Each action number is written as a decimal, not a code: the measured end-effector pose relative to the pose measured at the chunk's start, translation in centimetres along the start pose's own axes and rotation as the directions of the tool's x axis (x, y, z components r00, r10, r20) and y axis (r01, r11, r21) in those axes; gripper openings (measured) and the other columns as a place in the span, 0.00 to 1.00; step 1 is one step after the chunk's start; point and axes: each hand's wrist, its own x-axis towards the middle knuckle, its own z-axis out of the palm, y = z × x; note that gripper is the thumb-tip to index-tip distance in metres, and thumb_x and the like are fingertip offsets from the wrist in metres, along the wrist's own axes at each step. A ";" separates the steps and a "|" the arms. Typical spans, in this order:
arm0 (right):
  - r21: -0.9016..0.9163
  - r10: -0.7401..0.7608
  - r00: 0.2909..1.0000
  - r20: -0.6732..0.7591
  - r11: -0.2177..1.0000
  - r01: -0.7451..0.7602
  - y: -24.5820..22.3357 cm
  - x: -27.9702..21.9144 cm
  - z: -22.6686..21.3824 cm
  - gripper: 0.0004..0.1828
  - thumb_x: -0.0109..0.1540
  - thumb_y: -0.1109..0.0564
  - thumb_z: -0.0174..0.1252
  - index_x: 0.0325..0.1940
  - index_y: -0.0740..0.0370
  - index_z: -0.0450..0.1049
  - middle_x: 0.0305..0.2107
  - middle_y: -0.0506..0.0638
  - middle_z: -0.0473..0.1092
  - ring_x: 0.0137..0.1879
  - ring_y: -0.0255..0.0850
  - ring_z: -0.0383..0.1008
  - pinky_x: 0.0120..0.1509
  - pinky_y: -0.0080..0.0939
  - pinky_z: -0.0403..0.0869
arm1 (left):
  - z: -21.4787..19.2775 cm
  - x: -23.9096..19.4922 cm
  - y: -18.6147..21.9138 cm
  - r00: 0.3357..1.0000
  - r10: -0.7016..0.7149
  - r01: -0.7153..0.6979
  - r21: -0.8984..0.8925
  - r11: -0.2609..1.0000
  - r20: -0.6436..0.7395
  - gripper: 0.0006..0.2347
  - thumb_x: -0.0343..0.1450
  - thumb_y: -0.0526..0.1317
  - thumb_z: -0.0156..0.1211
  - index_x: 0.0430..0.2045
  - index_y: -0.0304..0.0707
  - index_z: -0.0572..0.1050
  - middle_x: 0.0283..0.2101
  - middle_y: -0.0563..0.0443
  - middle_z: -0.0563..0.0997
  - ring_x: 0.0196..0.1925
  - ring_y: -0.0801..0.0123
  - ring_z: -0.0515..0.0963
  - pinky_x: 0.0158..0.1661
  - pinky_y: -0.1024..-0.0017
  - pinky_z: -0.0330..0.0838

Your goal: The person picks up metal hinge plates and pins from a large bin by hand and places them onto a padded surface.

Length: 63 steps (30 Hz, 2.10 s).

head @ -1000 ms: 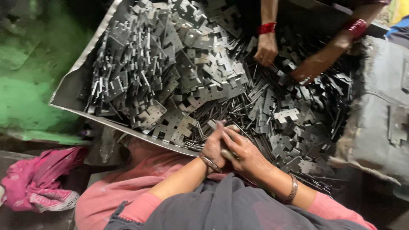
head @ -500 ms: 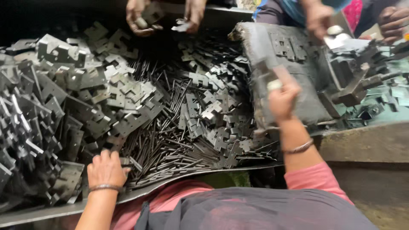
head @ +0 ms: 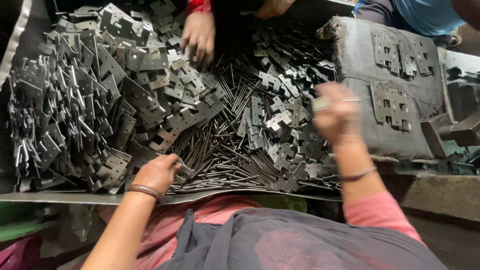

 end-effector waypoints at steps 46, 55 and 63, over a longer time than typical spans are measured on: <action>0.607 0.093 0.600 0.795 -0.101 -0.788 -18.5 -0.7 3.3 0.33 0.59 0.70 0.59 0.71 0.69 0.67 0.53 0.60 0.75 0.54 0.40 0.80 0.59 0.38 0.78 | 4.4 2.4 5.1 0.982 -0.084 0.091 -0.808 -0.582 0.171 0.07 0.78 0.36 0.51 0.47 0.33 0.72 0.51 0.40 0.82 0.51 0.58 0.83 0.53 0.63 0.78; 0.703 -0.253 0.854 0.455 0.690 -0.170 -26.4 0.4 1.3 0.32 0.62 0.64 0.59 0.71 0.67 0.62 0.63 0.68 0.66 0.67 0.58 0.67 0.66 0.44 0.70 | 7.3 2.0 11.7 0.938 -0.135 0.151 -0.727 -0.670 0.319 0.25 0.74 0.56 0.56 0.57 0.39 0.65 0.49 0.41 0.77 0.50 0.57 0.80 0.52 0.57 0.76; 0.730 0.315 0.659 0.683 -0.321 -0.603 -12.3 2.8 -2.9 0.25 0.61 0.67 0.58 0.63 0.72 0.71 0.47 0.59 0.78 0.46 0.44 0.80 0.45 0.43 0.78 | 0.2 5.8 6.7 0.985 0.149 -0.117 0.307 0.945 -0.084 0.33 0.56 0.50 0.77 0.56 0.46 0.72 0.58 0.47 0.74 0.64 0.53 0.70 0.59 0.51 0.65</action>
